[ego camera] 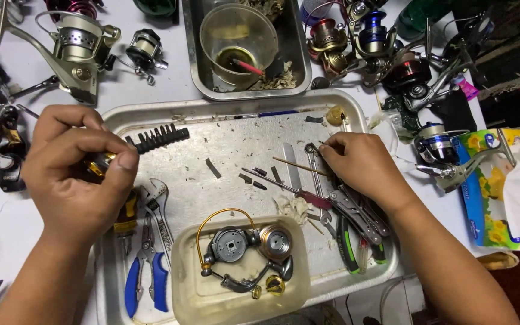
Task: A person is disassembling a fishing reel using a multi-tool on a tray filled with parts.
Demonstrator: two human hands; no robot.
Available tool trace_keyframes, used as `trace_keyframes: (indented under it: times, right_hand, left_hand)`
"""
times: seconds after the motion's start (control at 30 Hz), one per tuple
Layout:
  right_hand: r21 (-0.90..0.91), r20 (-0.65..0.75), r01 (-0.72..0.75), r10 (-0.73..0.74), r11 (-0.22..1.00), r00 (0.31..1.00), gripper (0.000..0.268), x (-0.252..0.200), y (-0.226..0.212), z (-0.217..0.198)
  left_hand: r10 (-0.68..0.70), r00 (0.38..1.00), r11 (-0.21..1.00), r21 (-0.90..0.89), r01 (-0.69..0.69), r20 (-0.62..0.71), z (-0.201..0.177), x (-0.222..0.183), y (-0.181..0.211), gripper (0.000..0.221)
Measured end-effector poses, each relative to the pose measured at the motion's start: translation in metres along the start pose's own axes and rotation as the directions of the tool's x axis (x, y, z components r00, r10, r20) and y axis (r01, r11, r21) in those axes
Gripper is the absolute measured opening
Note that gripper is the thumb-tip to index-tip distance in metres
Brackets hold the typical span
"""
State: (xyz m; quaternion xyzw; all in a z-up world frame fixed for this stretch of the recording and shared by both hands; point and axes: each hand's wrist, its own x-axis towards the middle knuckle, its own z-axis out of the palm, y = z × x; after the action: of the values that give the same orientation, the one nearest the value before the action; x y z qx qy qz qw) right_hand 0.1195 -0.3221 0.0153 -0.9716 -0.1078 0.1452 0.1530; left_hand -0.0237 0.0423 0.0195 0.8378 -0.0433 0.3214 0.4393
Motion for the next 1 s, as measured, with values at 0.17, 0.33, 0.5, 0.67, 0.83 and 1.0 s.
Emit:
trace_keyframes:
  times: [0.17,0.33,0.5,0.67,0.83,1.0]
  right_hand:
    - [0.383,0.073,-0.150,0.132,0.912,0.989,0.015,0.001,-0.005,0.001]
    - [0.721,0.227,-0.279,0.164,0.635,0.960,0.013,0.009,0.014,0.018]
    - [0.693,0.095,-0.217,0.211,0.688,0.973,0.014,-0.002,-0.004,0.016]
    - [0.746,0.027,-0.130,0.166,0.653,0.986,0.016,0.001,0.009,0.032]
    - [0.713,0.011,-0.140,0.189,0.687,0.982,0.017,-0.013,-0.014,0.015]
    - [0.543,0.025,-0.163,0.178,0.824,0.984,0.015,-0.011,-0.008,0.013]
  left_hand:
    - [-0.005,1.000,1.000,-0.004,0.005,-0.004,0.004,0.000,-0.003,0.021]
    - [-0.012,1.000,1.000,-0.008,0.012,-0.009,0.000,0.002,0.000,0.021]
    - [0.081,0.995,0.997,-0.002,-0.081,-0.057,-0.004,0.005,-0.006,0.023]
    - [0.075,0.994,0.997,-0.007,-0.076,-0.081,-0.008,0.012,-0.001,0.019]
    - [0.061,0.990,0.993,-0.090,-0.073,-0.126,-0.006,0.018,0.002,0.017]
    - [0.017,0.993,0.992,-0.123,-0.031,-0.115,-0.008,0.020,0.006,0.017]
